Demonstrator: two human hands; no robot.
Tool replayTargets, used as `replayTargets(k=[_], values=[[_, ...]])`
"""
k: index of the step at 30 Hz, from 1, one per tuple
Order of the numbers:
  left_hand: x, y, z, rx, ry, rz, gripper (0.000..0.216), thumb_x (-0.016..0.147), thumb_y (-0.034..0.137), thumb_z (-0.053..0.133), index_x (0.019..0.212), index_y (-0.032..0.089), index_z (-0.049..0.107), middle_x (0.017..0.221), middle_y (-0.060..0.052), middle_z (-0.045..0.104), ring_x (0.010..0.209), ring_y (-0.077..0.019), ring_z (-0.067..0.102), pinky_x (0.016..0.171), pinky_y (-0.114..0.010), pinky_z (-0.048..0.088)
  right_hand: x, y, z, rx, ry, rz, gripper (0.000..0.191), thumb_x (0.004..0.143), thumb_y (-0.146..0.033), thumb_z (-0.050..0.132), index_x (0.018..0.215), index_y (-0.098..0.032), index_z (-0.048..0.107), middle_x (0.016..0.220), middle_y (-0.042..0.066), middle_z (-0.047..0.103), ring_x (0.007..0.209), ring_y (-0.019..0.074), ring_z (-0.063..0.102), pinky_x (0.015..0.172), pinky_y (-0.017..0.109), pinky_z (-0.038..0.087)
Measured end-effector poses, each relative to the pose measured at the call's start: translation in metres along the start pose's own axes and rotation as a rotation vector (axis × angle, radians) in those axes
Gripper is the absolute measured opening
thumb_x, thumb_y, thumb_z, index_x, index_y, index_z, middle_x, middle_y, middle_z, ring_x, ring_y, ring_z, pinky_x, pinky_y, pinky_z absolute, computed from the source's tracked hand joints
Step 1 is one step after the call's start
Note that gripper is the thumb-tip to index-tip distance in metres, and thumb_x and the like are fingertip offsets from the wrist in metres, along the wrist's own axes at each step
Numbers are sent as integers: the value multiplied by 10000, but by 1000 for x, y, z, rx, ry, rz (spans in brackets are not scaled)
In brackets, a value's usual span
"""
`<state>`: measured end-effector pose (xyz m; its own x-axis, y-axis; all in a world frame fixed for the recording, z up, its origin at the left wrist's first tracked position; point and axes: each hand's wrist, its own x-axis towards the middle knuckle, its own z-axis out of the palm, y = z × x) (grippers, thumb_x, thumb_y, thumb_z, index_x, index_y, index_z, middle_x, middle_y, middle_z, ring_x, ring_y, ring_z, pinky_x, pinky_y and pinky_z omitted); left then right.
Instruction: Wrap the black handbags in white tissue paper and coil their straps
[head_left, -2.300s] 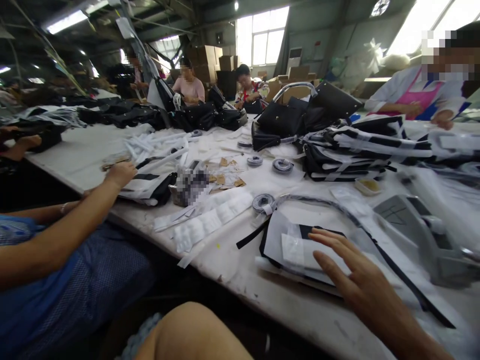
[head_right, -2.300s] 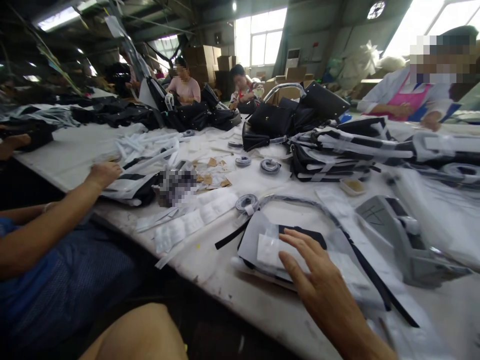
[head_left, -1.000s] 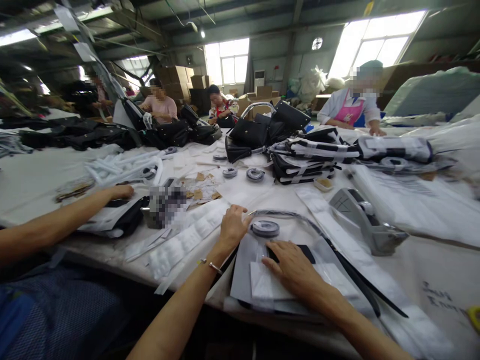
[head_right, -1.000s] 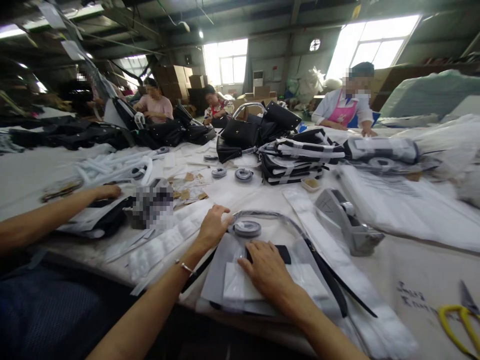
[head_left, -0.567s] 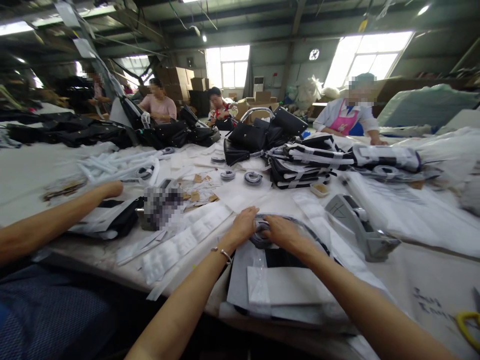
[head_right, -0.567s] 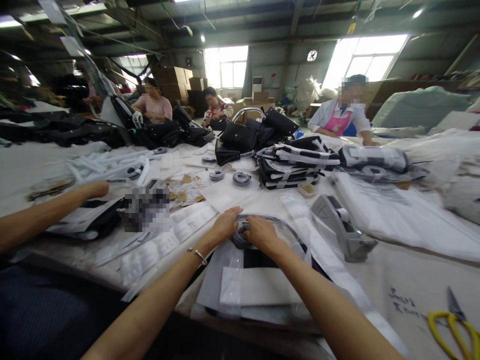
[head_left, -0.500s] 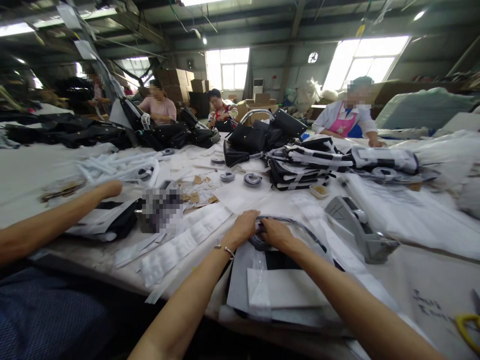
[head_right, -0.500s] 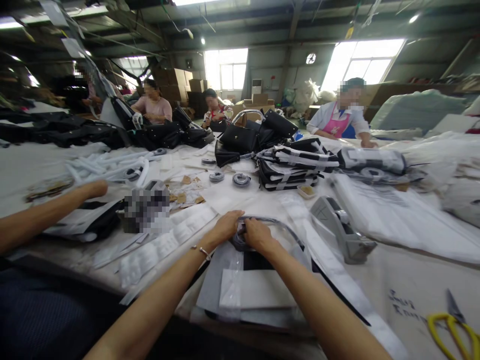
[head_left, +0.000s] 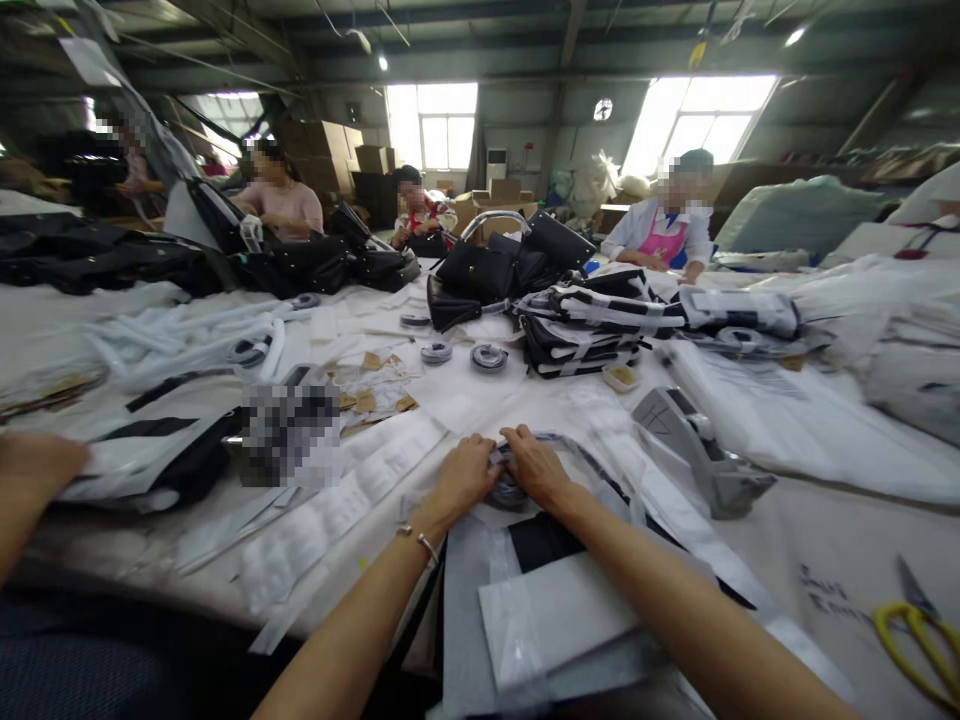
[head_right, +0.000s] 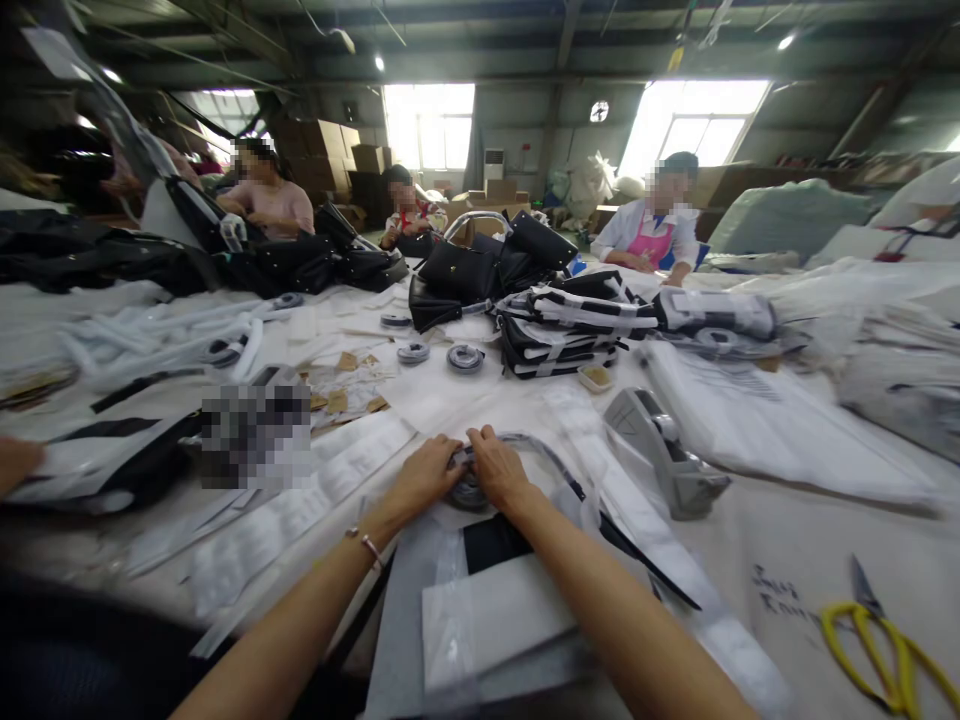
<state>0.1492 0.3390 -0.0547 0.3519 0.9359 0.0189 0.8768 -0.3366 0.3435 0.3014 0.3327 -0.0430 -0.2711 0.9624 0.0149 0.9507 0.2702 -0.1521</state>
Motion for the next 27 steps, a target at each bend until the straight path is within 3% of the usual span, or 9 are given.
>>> replayTargets(k=[6,11,14,19,23,27], values=[[2,14,1,108,4,-26,253,925,195,496,1147,161,612,1140,-136,624,1129,-294,554,939,-396,441,2,4,-5,-50,43,-15,437,845,-260,655,1270,-216,564,1419,132,485,1318,321,410,1059,431,313],[7,14,5,142,-10,-15,247,932,151,470,1122,185,625,1103,-103,653,1050,-245,611,885,-327,467,7,13,-6,-24,-37,-29,323,883,-389,629,1133,-187,665,1091,106,697,1073,261,614,925,355,413],[12,12,7,156,-13,-2,282,924,113,449,1125,199,627,1060,-94,669,1017,-245,630,829,-318,481,-3,26,-24,-17,-35,-41,392,898,-471,609,1186,-209,655,1104,92,706,1046,247,636,911,335,424],[12,11,7,176,-3,36,281,916,97,463,1119,209,621,1067,-92,664,1017,-239,627,802,-305,483,-70,92,-59,-59,61,36,340,912,-325,605,1220,-185,637,1177,121,679,1131,271,597,1006,401,385],[12,12,8,186,8,44,265,917,91,460,1113,178,616,1057,-117,658,1023,-254,618,820,-323,483,-139,156,-40,-70,199,81,240,886,-202,582,1098,-185,694,1124,93,699,1055,260,633,976,431,440],[17,12,8,198,-12,89,292,910,53,421,1117,147,604,1095,-137,644,1045,-272,601,851,-353,483,-173,176,-20,-10,453,64,236,911,-274,539,1063,-194,700,1125,103,696,1035,276,643,946,467,480]])
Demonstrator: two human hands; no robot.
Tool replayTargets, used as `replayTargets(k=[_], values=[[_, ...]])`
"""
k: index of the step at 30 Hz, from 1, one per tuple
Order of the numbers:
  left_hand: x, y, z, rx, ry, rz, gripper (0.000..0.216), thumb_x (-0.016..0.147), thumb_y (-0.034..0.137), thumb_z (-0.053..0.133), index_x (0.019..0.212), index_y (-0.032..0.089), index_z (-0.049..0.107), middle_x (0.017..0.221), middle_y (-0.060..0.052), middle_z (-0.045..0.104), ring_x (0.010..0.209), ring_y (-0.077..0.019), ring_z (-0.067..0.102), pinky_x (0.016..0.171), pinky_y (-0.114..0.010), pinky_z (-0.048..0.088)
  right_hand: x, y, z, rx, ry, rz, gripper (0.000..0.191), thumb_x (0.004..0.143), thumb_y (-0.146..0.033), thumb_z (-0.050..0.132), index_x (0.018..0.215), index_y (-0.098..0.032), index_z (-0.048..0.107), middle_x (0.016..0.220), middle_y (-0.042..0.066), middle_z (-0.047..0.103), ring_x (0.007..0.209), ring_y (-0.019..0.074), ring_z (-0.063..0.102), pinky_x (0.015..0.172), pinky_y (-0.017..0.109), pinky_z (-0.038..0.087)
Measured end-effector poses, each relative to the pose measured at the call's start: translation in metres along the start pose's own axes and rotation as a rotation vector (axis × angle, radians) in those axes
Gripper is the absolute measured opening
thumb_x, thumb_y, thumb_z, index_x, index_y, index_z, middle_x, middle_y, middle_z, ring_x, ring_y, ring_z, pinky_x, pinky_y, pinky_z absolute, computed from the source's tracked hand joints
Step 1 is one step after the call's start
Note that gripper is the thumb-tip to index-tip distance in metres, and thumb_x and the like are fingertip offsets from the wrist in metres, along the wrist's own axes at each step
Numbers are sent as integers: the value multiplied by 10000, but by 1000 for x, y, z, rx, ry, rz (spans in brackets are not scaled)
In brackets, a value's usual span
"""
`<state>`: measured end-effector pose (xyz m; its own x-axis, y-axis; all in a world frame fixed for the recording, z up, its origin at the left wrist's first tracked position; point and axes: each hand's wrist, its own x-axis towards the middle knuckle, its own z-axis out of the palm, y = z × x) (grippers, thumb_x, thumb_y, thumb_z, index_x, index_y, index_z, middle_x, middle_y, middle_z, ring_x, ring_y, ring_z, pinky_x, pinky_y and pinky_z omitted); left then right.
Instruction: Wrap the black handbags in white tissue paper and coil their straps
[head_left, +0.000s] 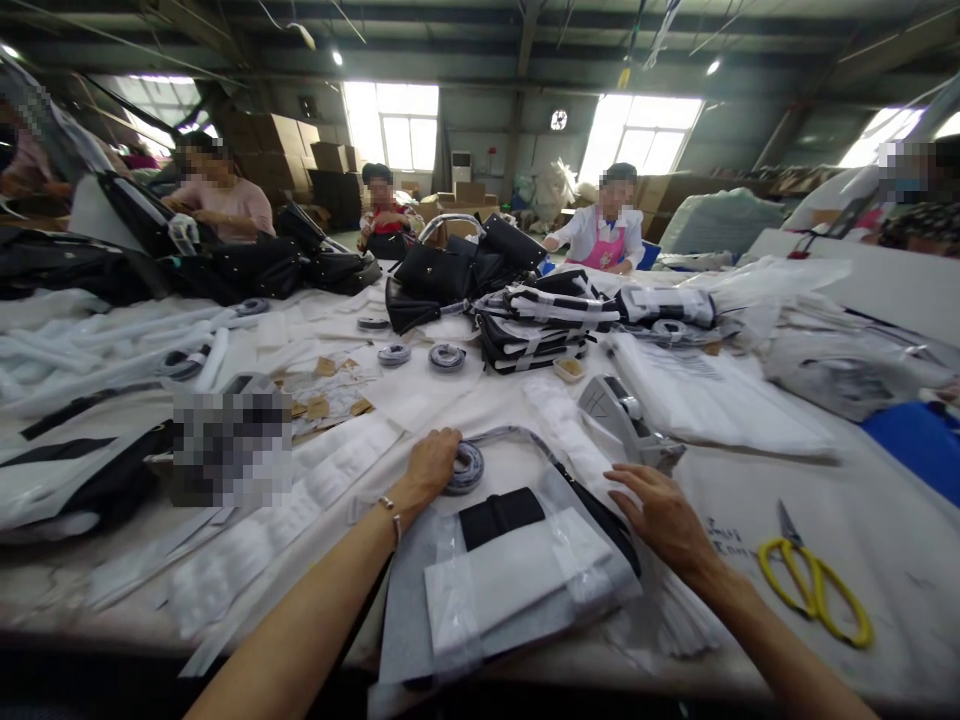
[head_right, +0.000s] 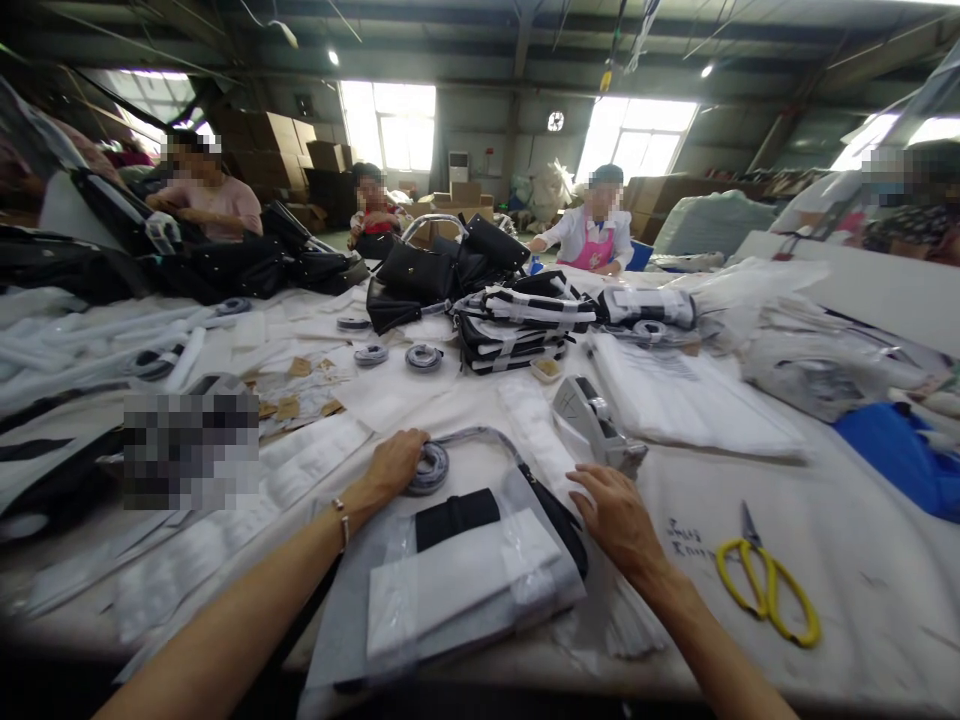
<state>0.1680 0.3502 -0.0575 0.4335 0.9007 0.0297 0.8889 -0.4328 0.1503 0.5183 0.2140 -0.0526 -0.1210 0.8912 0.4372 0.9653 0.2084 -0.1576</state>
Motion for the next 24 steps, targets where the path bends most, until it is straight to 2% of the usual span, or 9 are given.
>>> replayTargets(k=[3,7,11,13,15,17,20,22,24], values=[[4,1,-4,15,-27,42,310,906,30,396,1123,128,594,1130,-151,628,1074,-277,583,875,-363,480,1,-17,-2,116,177,30,283,953,-353,483,1107,-215,676,1110,92,697,1028,259,653,935,440,504],[4,4,-8,25,-52,60,271,926,74,422,1129,146,587,1152,-136,621,1096,-254,571,901,-341,476,-5,-25,10,335,19,-52,298,937,-438,511,1095,-267,698,1130,51,710,1036,231,674,933,345,534],[5,5,-4,11,-34,14,272,914,86,430,1131,153,580,1121,-129,628,1071,-251,585,869,-336,494,-18,29,42,388,-109,188,415,827,-612,540,966,-291,763,957,35,772,853,273,738,732,332,615],[6,5,0,-8,-14,-7,268,905,95,438,1122,149,584,1097,-131,633,1056,-257,591,852,-342,503,-10,57,48,401,-286,240,422,759,-649,586,956,-330,780,969,23,773,869,308,738,709,359,625],[7,4,3,-34,4,-16,255,887,113,474,1111,151,590,1088,-131,636,1047,-262,595,842,-346,509,13,64,43,384,-318,251,424,693,-674,616,890,-343,793,928,36,775,831,343,738,699,411,627],[7,4,6,-63,20,-23,252,869,119,501,1100,160,595,1085,-124,636,1044,-264,596,840,-347,510,46,41,33,370,-244,206,421,689,-663,624,890,-333,791,918,58,773,818,353,734,729,445,619],[6,4,10,-108,46,-43,234,883,117,485,1078,170,602,1069,-117,637,1050,-260,595,861,-352,502,101,-32,35,423,-210,8,365,794,-519,589,1035,-298,753,1072,63,747,971,308,708,890,417,574],[5,6,12,-140,63,-66,211,913,143,468,1074,170,602,1058,-112,637,1051,-258,598,881,-356,497,130,-86,57,446,-186,-142,449,799,-356,536,1213,-250,672,1196,79,700,1089,281,664,987,419,520],[3,7,14,-174,87,-108,243,942,165,444,1151,161,570,1094,-110,627,1048,-249,602,882,-352,501,146,-126,92,464,-197,-254,624,706,-239,498,1321,-169,582,1329,116,618,1239,278,571,1084,449,437]])
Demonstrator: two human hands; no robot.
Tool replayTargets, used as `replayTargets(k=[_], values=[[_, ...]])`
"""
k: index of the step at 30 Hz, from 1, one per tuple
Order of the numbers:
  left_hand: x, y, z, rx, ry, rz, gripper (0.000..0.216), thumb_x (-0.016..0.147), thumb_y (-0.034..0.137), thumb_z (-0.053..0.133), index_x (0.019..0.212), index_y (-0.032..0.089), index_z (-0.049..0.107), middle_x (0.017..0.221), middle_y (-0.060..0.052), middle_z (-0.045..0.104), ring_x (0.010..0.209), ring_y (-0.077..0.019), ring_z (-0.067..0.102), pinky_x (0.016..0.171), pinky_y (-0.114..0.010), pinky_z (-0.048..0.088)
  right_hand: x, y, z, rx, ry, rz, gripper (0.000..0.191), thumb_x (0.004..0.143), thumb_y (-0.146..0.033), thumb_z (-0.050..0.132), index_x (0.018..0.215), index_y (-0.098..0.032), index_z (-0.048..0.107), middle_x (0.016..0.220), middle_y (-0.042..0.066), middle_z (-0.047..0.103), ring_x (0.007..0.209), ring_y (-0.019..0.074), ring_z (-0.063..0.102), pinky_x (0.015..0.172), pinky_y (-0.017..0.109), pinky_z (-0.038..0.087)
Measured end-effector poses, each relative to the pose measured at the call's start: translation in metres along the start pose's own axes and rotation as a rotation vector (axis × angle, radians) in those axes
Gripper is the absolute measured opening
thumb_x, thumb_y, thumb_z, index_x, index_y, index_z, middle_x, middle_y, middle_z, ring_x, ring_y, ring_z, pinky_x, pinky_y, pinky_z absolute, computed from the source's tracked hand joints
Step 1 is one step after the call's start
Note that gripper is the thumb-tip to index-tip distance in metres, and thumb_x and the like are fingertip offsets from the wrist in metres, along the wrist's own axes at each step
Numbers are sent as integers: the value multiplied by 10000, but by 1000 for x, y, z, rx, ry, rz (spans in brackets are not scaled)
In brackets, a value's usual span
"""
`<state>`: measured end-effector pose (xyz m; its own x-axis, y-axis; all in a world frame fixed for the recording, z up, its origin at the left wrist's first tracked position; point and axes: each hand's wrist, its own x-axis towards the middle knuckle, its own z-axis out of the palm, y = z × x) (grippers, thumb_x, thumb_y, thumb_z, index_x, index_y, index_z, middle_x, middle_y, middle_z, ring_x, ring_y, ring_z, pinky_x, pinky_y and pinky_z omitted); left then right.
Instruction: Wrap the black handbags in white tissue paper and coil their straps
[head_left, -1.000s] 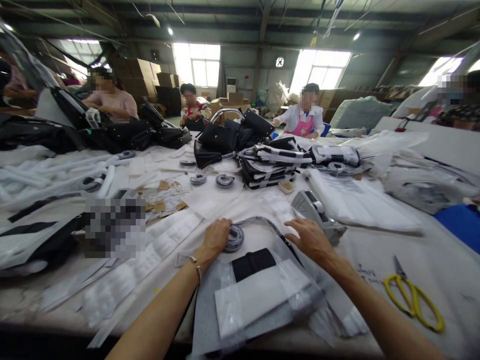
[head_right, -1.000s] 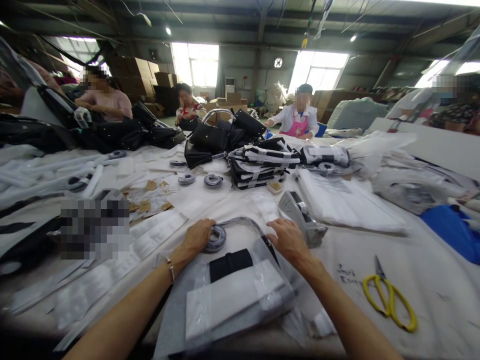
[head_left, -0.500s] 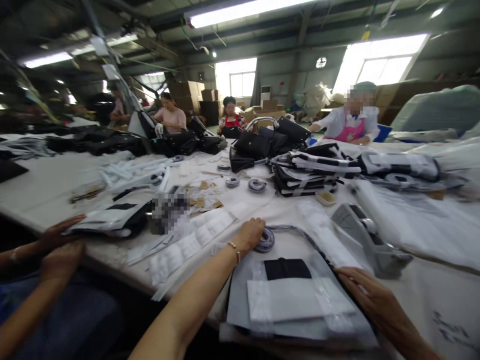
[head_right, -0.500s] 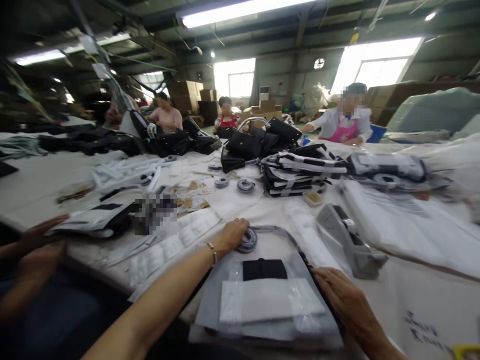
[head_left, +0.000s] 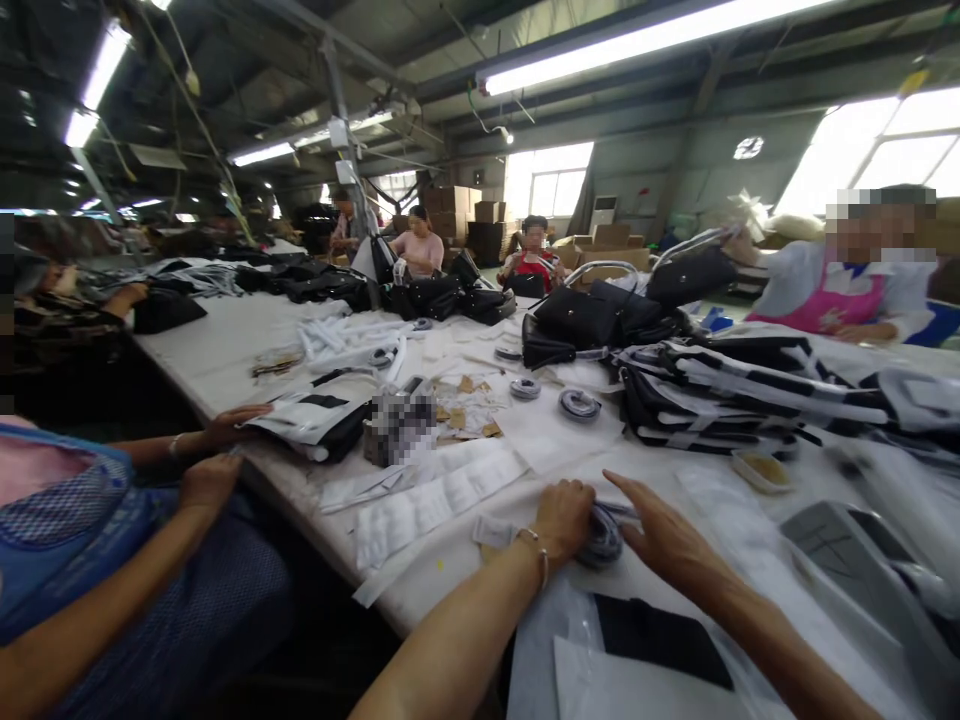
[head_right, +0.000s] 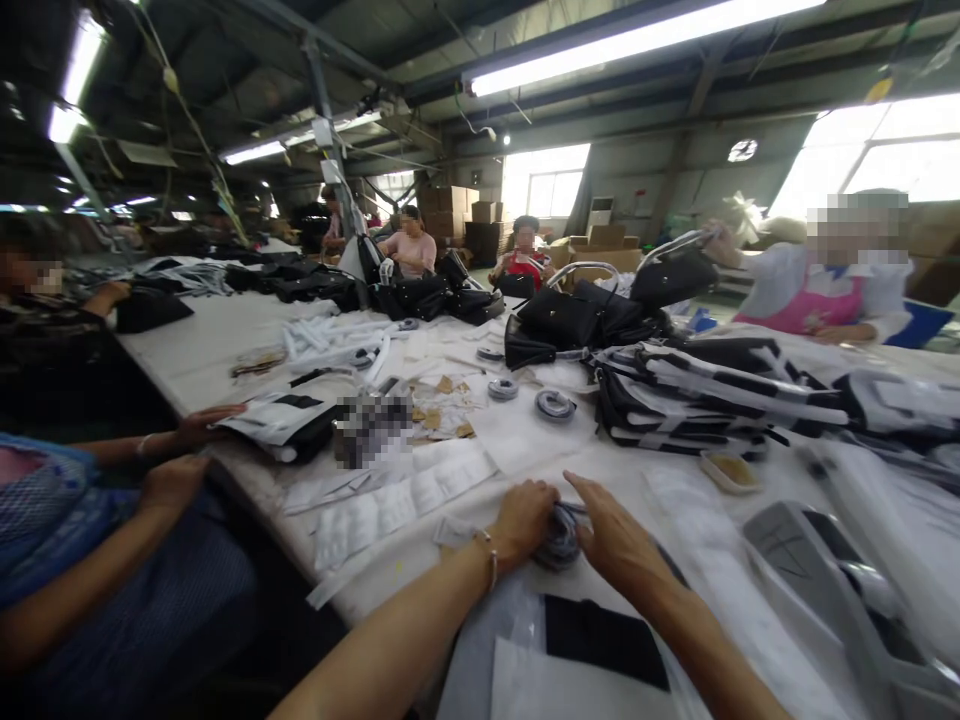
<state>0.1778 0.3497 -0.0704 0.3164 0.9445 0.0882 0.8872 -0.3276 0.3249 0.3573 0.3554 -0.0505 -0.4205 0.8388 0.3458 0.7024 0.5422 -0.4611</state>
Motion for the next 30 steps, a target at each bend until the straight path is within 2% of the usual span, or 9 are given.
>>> replayTargets(k=[3,5,10,15,17,19,24,27,30], values=[[-2,0,2,-45,58,-92,367,969,122,357,1328,123,430,1282,-144,541,1074,-224,598,878,-333,508,18,5,56,42,-46,-40,748,640,-201,460,1382,-116,496,1394,147,558,1289,265,526,1117,459,396],[-3,0,1,-70,81,-137,372,974,106,327,1337,112,408,1347,-159,490,1100,-217,590,885,-324,508,16,19,76,46,-56,-6,720,689,-224,448,1399,-105,469,1362,163,581,1237,280,569,1078,473,432],[-3,3,-1,-113,34,-142,230,957,156,402,1126,126,556,1105,-128,621,1024,-250,616,832,-357,525,5,40,79,-12,-42,47,464,816,-330,431,1185,-147,645,1166,148,699,1062,309,650,978,474,488],[-8,-5,-17,-138,30,-116,272,936,325,537,1154,168,579,1113,-92,629,985,-229,624,820,-335,526,3,35,74,-31,-21,50,417,845,-394,436,1114,-193,683,1094,114,726,1000,296,660,926,432,506],[-24,-27,-36,-112,97,-134,329,910,399,603,1195,237,578,1163,-33,619,1021,-176,611,871,-269,510,3,35,74,-29,-31,58,439,848,-446,448,1117,-192,685,1087,116,728,990,301,661,917,438,510],[-54,-62,-60,6,223,-254,264,930,345,592,1190,296,593,1180,18,617,1079,-127,581,927,-203,473,3,37,74,-27,-40,66,474,836,-484,459,1122,-181,686,1090,123,728,987,311,661,918,455,509],[-151,-155,-114,213,264,-645,248,929,105,461,1101,144,637,1132,-130,638,1093,-256,575,963,-383,465,3,40,76,-15,-46,61,483,827,-489,465,1127,-182,687,1107,120,724,998,323,655,927,485,499],[-181,-190,-121,252,198,-730,285,910,45,412,1026,110,665,1055,-164,666,1041,-284,610,918,-409,475,4,40,76,-14,-40,59,474,831,-479,459,1127,-189,689,1115,119,723,1011,331,653,923,492,500],[-185,-206,-116,230,165,-771,313,905,30,392,986,114,682,1008,-161,685,957,-270,650,846,-377,493,5,39,76,-24,-45,55,479,829,-475,458,1129,-182,690,1112,124,724,1013,336,655,923,497,501]])
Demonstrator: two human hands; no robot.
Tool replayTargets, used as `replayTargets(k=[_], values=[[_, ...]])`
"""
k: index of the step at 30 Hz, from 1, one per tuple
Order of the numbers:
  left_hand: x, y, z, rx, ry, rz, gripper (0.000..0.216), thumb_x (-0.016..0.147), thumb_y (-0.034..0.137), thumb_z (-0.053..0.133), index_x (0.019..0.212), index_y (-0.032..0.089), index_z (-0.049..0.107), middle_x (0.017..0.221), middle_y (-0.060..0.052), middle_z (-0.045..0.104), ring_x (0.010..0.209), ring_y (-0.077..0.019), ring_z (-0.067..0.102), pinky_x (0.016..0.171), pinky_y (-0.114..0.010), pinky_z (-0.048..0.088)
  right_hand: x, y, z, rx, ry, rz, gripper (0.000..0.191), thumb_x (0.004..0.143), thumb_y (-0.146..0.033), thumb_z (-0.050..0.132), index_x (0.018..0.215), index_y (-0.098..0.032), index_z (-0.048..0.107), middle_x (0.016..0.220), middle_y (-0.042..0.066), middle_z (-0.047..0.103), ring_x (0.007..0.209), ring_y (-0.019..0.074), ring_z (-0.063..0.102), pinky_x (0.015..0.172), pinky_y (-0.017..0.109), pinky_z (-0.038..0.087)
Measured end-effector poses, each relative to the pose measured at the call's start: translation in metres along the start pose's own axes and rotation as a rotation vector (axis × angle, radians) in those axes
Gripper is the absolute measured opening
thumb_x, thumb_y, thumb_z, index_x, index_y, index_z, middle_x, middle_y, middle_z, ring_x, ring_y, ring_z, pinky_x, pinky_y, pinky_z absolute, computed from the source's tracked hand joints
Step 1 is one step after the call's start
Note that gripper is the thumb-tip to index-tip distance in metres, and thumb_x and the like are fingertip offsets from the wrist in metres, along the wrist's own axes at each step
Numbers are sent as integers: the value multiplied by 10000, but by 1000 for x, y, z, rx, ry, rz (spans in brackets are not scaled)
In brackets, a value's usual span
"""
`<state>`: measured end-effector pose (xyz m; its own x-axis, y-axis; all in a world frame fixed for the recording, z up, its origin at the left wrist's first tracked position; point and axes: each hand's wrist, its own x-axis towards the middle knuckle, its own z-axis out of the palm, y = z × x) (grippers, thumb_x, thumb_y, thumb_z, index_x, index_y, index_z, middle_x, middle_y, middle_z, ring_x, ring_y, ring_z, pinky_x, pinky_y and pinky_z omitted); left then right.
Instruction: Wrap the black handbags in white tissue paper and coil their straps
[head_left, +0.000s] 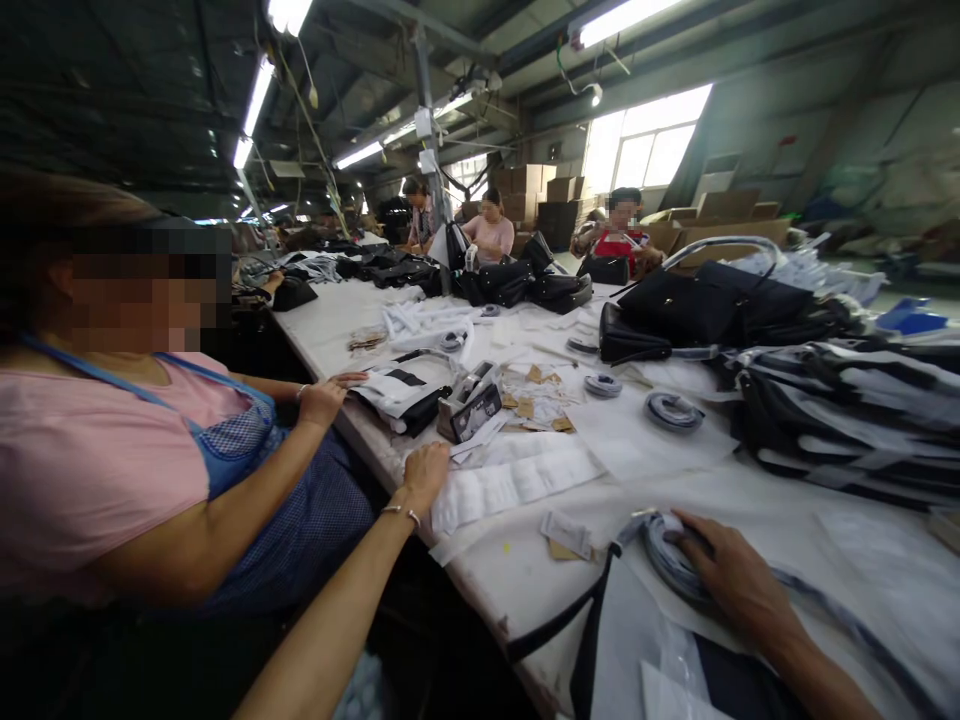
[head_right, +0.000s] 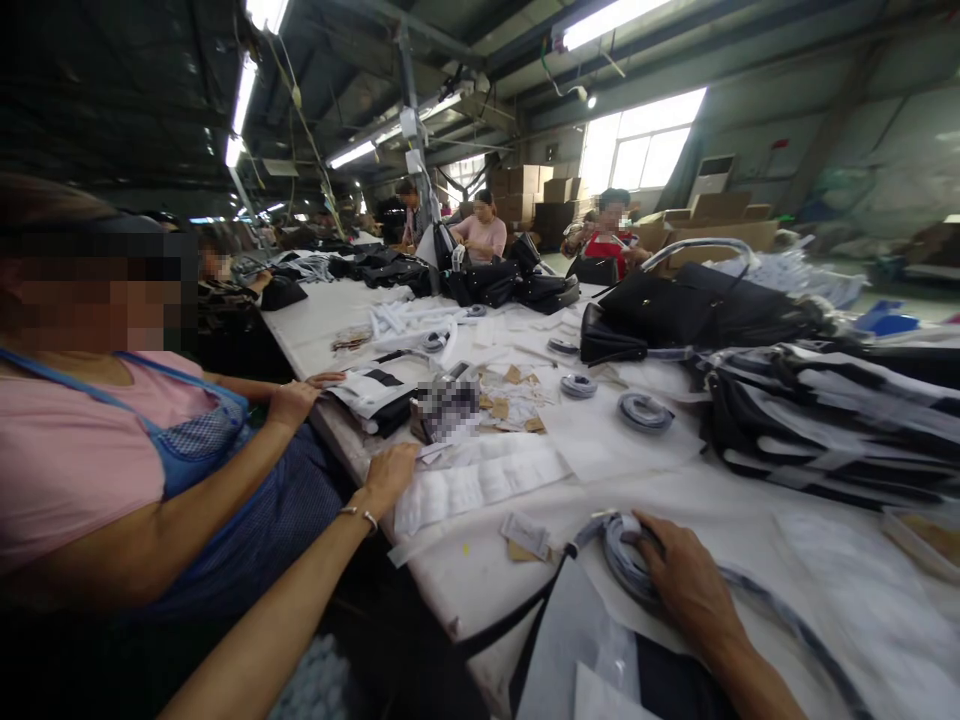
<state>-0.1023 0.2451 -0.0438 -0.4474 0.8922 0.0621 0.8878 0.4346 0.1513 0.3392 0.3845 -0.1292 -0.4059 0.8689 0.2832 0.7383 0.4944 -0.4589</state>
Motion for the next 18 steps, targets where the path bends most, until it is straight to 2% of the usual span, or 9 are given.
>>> replayTargets(k=[3,7,9,11,13,15,16,18], values=[[5,-1,3,-59,10,-29,297,906,45,403,931,114,691,985,-166,685,940,-274,661,824,-363,488,0,1,0,-8,-8,-5,479,828,-463,457,1130,-176,692,1108,130,725,1004,334,658,931,496,498],[-2,-5,-8,-208,77,-49,286,941,106,383,949,145,667,987,-141,670,950,-264,647,802,-343,472,2,4,1,16,-36,-1,489,831,-480,464,1137,-174,693,1133,134,717,1044,333,653,964,493,483],[-9,-2,-16,-322,91,-44,278,967,178,361,980,159,638,934,-102,661,870,-221,642,747,-305,472,5,2,-2,58,-78,30,508,798,-514,518,1143,-186,693,1164,125,709,1079,339,644,986,502,474],[-16,8,-24,-466,51,-3,299,985,277,336,978,165,614,823,-51,634,711,-164,611,646,-257,463,10,-5,-11,116,-74,89,563,748,-548,582,1165,-184,685,1213,129,688,1133,353,622,1016,519,455],[-22,29,-29,-600,-24,71,367,983,400,323,967,164,604,727,-6,582,571,-119,534,545,-221,426,15,-20,-26,194,9,124,598,731,-556,621,1191,-179,674,1258,136,662,1187,357,589,1047,529,428],[-27,59,-32,-770,-146,169,443,951,524,349,960,159,602,654,27,506,494,-90,437,475,-199,365,18,-41,-45,319,98,107,548,753,-536,640,1183,-199,677,1251,123,666,1179,335,592,1042,511,434],[-28,78,-33,-887,-251,219,471,924,575,386,951,155,599,614,46,450,465,-78,375,449,-191,322,18,-53,-55,420,96,111,520,757,-527,659,1166,-207,685,1200,117,690,1103,314,631,998,491,471],[-31,118,-32,-1112,-551,326,506,858,643,475,920,153,586,557,84,323,437,-61,247,420,-185,227,18,-77,-71,704,-15,133,543,760,-519,700,1203,-207,664,1145,116,705,951,265,676,839,422,547]])
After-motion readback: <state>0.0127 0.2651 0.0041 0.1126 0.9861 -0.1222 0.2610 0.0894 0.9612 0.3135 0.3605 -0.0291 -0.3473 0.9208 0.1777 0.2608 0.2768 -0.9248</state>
